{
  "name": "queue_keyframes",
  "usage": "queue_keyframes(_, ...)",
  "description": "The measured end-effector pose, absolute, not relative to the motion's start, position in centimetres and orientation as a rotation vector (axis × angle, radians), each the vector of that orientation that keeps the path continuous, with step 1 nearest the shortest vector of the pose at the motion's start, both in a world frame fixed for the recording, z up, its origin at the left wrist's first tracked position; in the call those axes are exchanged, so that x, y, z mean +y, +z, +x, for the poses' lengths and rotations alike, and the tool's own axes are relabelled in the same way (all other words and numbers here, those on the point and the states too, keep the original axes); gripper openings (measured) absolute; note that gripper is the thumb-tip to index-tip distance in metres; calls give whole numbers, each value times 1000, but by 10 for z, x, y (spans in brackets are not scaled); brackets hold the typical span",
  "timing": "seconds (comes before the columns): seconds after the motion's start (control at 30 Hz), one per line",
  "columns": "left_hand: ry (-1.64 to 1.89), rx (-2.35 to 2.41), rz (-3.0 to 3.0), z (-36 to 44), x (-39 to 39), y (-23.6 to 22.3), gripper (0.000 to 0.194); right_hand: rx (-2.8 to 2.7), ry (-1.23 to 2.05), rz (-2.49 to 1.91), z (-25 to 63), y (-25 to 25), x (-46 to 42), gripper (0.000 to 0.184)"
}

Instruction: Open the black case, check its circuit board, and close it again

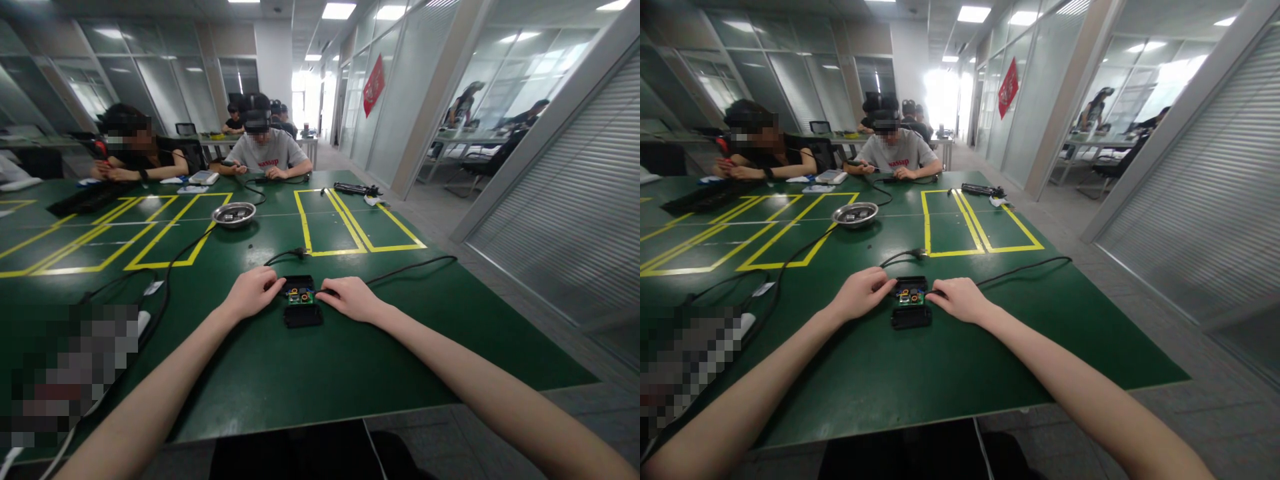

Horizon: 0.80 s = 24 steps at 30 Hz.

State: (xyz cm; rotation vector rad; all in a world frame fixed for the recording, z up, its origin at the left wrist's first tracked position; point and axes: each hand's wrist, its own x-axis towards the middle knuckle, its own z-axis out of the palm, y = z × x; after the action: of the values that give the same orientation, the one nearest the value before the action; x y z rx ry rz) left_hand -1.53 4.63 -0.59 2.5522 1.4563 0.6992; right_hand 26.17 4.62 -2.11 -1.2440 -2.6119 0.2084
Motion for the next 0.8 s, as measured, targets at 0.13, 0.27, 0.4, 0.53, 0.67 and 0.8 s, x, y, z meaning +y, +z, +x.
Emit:
queue_keyframes(0.13,580,1715,2498,-22,49,2,55,-2627,198,-1261,261,-19,45,28)
queue_keyframes(0.27,387,1947,2403,-34,52,12,60,-2636,191,-1300,260,-18,44,29)
queue_keyframes(0.4,121,2167,2262,-46,53,23,62,-2643,188,-1316,261,-17,44,29)
queue_keyframes(0.53,73,2263,2150,-52,52,26,63,-2631,199,-1302,262,-18,43,27)
queue_keyframes(0.67,232,1964,2398,-37,44,17,61,-2634,193,-1280,262,-20,43,28)
queue_keyframes(0.8,267,1474,2656,-9,36,5,57,-2616,176,-1245,262,-21,43,27)
